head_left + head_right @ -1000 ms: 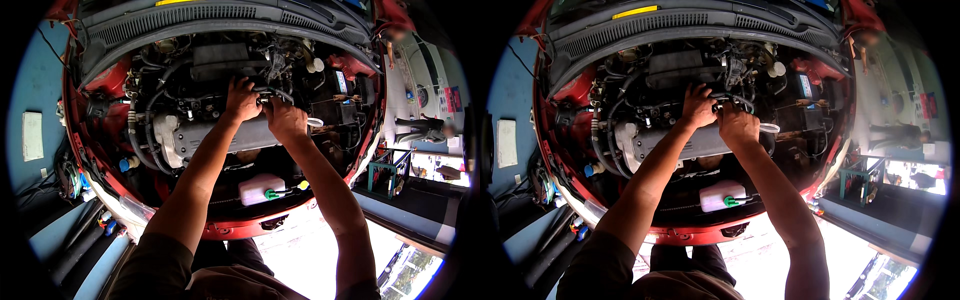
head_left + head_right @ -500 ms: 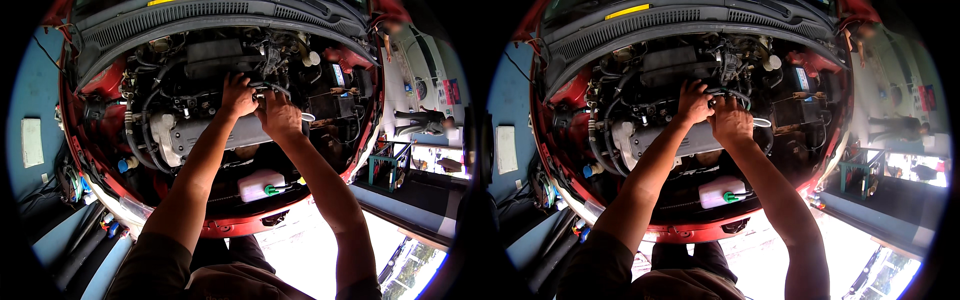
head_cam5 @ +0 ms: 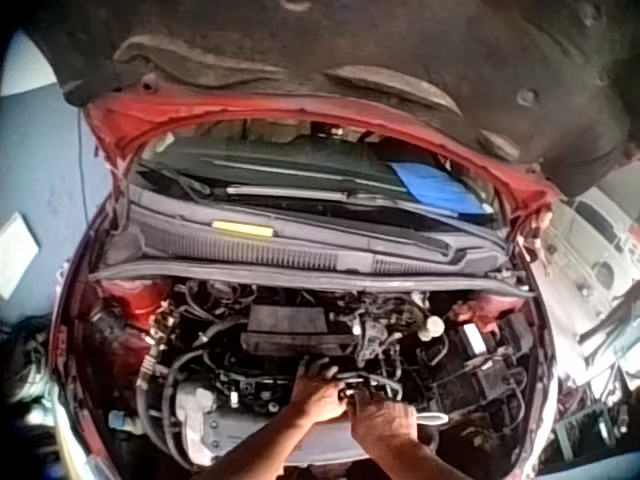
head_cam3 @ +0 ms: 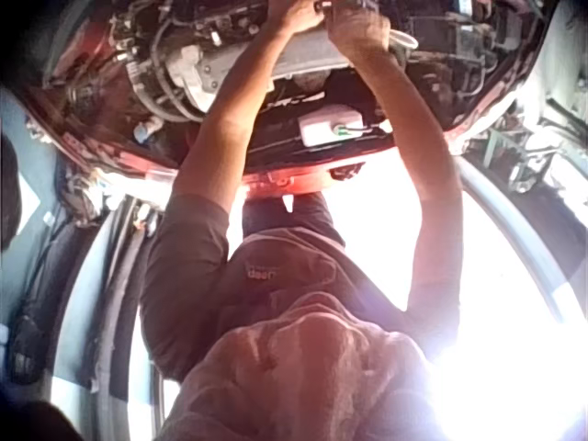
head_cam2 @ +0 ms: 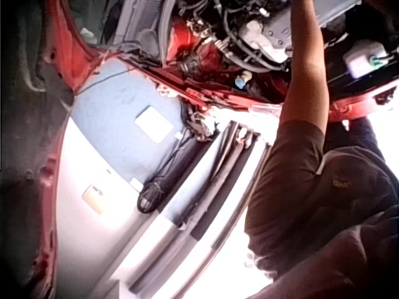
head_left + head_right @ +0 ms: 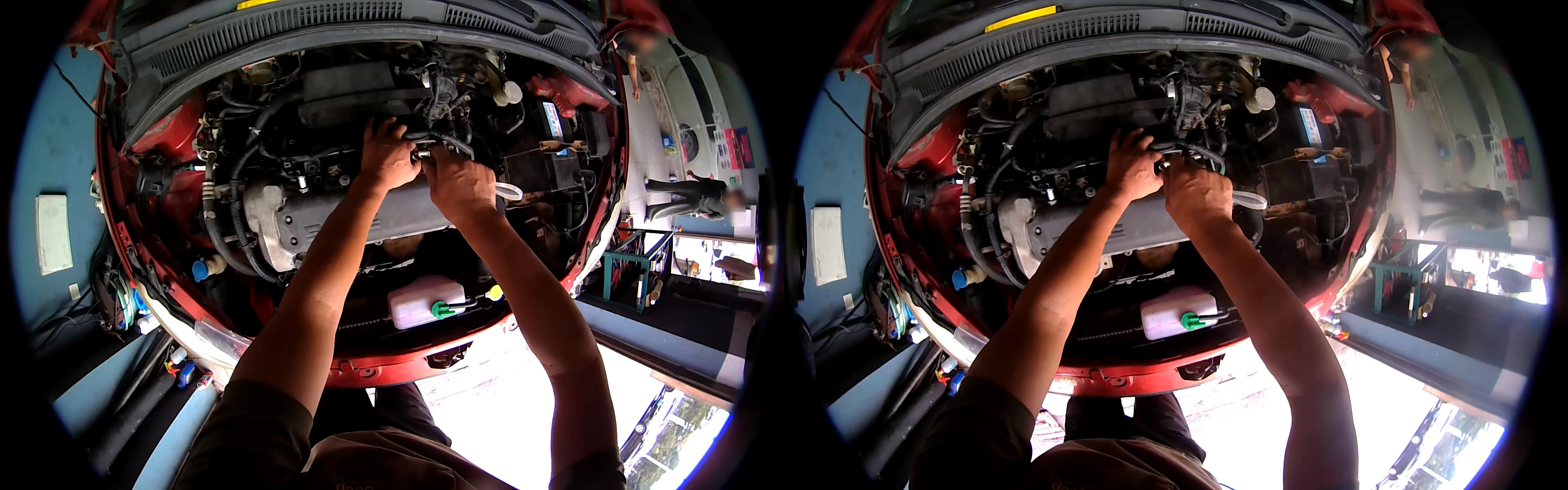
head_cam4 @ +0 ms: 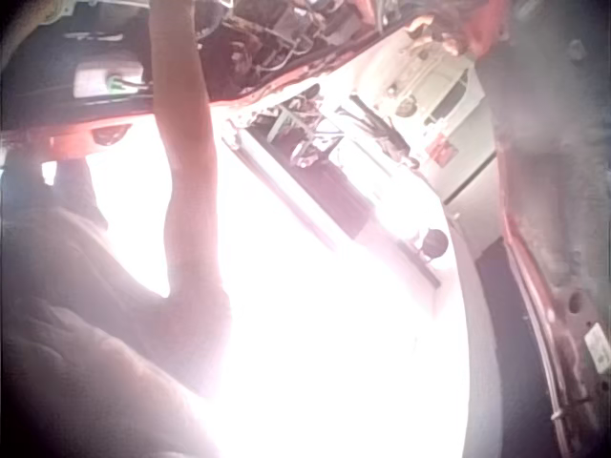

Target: The person works under the hood of a red car, removing and reinstalling a metal bracket and a black plastic cover on the engine using a wrench and screwdriver. They repeatedly reach for tools and parts, adjust components, and place items on the ground or tool cart.

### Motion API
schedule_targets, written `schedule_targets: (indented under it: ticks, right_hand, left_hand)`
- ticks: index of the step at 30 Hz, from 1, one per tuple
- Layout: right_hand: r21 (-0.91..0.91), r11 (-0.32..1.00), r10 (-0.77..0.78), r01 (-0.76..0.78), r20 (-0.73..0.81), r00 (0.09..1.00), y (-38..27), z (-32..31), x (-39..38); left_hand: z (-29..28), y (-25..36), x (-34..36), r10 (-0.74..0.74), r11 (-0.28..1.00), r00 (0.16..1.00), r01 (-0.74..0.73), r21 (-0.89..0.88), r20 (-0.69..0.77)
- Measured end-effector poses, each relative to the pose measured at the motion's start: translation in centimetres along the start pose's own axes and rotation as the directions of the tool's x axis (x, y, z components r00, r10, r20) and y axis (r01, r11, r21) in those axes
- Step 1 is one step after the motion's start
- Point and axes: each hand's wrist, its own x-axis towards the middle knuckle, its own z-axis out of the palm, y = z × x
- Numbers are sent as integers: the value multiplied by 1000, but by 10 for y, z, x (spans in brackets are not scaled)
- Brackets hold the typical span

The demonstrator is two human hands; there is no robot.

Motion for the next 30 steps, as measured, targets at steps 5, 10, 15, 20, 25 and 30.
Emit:
schedule_targets:
  ticks: [5, 10, 15, 20, 25, 30]
  right_hand:
    - [-82, 959, -285, 273, -297, 911, -3, 8, -11]
    - [-18, 1000, 20, -20, 16, 1000, 2, -6, 1]
    - [-27, 988, -151, 149, -136, 979, 3, 7, -11]
    - [77, 996, 39, -39, 11, 999, 6, 6, -4]
    - [-52, 972, -234, 228, -221, 947, 5, 9, -15]
    - [-6, 1000, 20, -20, 28, 999, 5, -9, 3]
  left_hand:
    - [6, -5, 0, 18, 999, 1000, -17, 30, -24]
    - [0, 1, 0, -1, 1000, 999, 0, -3, -49]
    - [6, -3, -1, 7, 1000, 998, -6, 17, -56]
    - [3, -1, -1, 25, 999, 998, -27, -26, -61]
    - [4, -5, -2, 26, 1000, 999, -26, 8, -19]
    - [0, -1, 1, 13, 999, 1000, -13, -33, -22]
